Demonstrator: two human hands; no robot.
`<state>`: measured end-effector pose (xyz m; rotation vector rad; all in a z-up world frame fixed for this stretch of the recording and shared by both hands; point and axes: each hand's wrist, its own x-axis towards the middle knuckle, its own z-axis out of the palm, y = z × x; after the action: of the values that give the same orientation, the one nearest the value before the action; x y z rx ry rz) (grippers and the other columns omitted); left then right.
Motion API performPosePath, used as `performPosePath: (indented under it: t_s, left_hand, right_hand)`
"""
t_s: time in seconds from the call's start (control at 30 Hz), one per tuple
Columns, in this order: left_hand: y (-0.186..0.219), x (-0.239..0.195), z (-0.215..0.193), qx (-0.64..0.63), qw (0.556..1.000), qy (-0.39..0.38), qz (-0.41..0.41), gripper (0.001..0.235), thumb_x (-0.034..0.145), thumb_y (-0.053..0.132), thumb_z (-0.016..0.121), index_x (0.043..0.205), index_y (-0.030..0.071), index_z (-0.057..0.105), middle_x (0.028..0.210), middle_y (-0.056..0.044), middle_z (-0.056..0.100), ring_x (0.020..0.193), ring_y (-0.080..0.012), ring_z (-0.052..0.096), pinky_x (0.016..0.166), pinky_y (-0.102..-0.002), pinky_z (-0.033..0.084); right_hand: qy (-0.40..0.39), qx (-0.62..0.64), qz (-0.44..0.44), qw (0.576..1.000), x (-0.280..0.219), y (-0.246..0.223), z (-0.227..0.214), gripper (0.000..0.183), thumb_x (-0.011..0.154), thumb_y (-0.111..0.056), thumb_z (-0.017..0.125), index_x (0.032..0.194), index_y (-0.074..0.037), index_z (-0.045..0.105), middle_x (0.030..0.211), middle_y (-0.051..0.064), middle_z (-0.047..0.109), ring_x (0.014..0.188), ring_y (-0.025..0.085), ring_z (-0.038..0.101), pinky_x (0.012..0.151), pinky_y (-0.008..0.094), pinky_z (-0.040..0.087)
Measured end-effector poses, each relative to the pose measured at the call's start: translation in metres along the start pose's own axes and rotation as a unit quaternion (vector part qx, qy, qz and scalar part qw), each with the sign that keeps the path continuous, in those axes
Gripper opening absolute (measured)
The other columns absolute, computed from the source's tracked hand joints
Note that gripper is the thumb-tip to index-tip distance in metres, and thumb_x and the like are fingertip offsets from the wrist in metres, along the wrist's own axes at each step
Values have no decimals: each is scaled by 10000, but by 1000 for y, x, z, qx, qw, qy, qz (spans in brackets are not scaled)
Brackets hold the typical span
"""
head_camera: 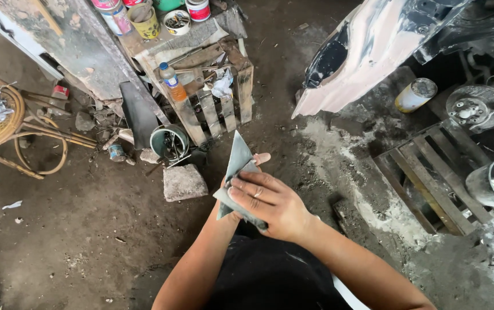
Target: The person prepares a putty knife by scraping it with sandpaper, then scoops body filler from a can. They apply the filler to a car door frame and smooth it out using the putty knife and a sanding block.
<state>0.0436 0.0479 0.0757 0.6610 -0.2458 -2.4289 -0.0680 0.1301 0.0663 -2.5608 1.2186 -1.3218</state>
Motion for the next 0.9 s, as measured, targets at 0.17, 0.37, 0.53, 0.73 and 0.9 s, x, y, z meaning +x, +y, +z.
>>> performPosePath:
  t_s: [0.17,0.37,0.53,0.73,0.9]
  left_hand:
    - [-2,-13,20,-29,995,94,1,325,976,214,344,1182,-15,448,816,-91,537,645,-163,520,506,-242,413]
    - [-39,48,-132,-16,991,-136,6,182,1097,227,483,1075,70,574,812,-53,540,612,-123,521,412,-200,392]
    - [-31,38,-122,50,992,-118,-14,169,1077,222,485,1044,72,554,805,-20,519,611,-102,478,434,-199,363]
    - [-28,11,-102,209,969,-131,-29,628,1031,507,472,1330,-27,614,712,51,429,558,-42,369,410,-177,291]
    - [-57,19,-95,190,981,-27,-23,720,991,590,522,1341,-34,601,660,62,399,516,-58,347,388,-186,271]
  right_hand:
    - [-3,0,24,1000,2,14,-7,612,718,-34,797,1312,-22,650,1354,159,656,1295,389,617,1089,482,523]
    - [30,3,62,998,1,30,-15,626,738,71,760,1342,-40,639,1359,161,660,1305,377,634,1092,436,560]
    - [31,9,63,997,-5,39,-16,614,754,88,749,1342,-42,634,1362,171,663,1320,370,632,1100,447,560]
    - [96,5,205,974,-16,66,-33,347,944,22,707,1283,-48,711,1299,171,714,1204,279,723,967,348,628]
    - [347,484,237,767,-4,71,-28,503,1002,26,700,1454,-75,504,1176,145,699,1004,192,693,890,327,593]
